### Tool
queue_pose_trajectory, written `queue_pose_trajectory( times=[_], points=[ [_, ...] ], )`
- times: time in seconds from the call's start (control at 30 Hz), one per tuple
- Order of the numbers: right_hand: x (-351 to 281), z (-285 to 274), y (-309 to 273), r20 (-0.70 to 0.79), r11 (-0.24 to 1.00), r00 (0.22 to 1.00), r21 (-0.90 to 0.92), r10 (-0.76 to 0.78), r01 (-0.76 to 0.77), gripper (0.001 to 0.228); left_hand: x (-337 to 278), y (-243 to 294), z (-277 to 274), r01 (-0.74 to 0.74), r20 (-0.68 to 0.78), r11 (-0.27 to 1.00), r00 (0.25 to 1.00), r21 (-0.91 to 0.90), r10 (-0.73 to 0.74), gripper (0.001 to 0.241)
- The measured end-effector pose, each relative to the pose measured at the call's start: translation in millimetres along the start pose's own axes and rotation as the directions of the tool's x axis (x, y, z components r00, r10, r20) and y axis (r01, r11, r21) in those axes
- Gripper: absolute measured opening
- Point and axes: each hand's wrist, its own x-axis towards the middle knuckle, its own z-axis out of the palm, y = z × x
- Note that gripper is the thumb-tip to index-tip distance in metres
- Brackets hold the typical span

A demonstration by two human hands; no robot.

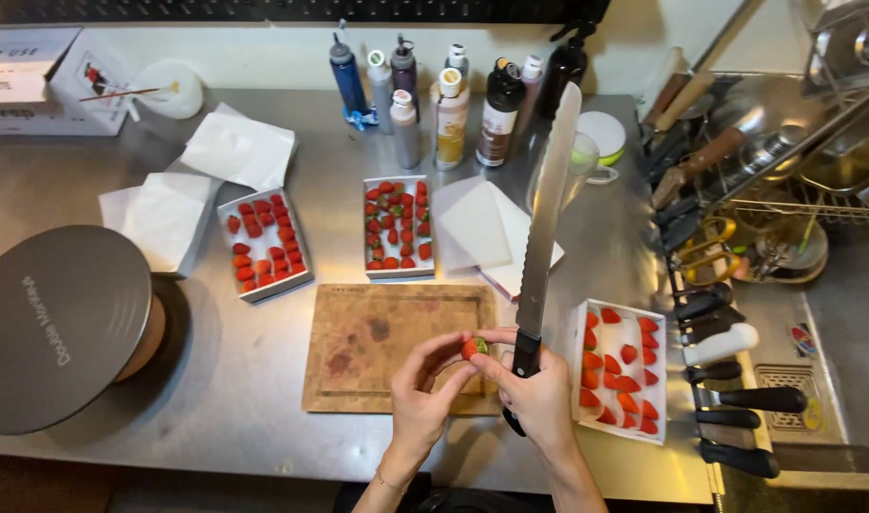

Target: Cutting strawberries on a cutting board.

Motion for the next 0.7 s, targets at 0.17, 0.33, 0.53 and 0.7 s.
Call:
queue_pose_trajectory(
  times=[0.17, 0.33, 0.53, 0.7],
  points=[
    [6.0, 31.5, -1.4, -0.001, 0.996, 0.997, 0.050, 0.076, -0.076, 0.024, 4.1, -6.8, -26.5, 0.066, -0.086, 0.994, 0.994, -0.087, -0.073, 0.043],
    [38.5, 40.9, 47.3, -0.137, 0.984, 0.990, -0.168, 0.031, -0.054, 0.019, 21.0, -11.3, -39.5, -0.010, -0.121, 0.990, 0.992, 0.143, 0.028, 0.039],
    [65.5, 52.0, 63.8, -0.117, 0.866, 0.978, -0.492, -0.170, 0.091, 0.027, 39.3, -32.7, -73.0, 0.047, -0.216, 0.862, 0.974, 0.505, 0.073, 0.032],
    [50.2, 41.2, 103.9, 0.077, 0.610, 0.990, -0.792, 0.121, -0.013, 0.038, 47.3, -74.6, -114.8, 0.007, -0.221, 0.708, 0.952, 0.707, 0.211, 0.022]
  ],
)
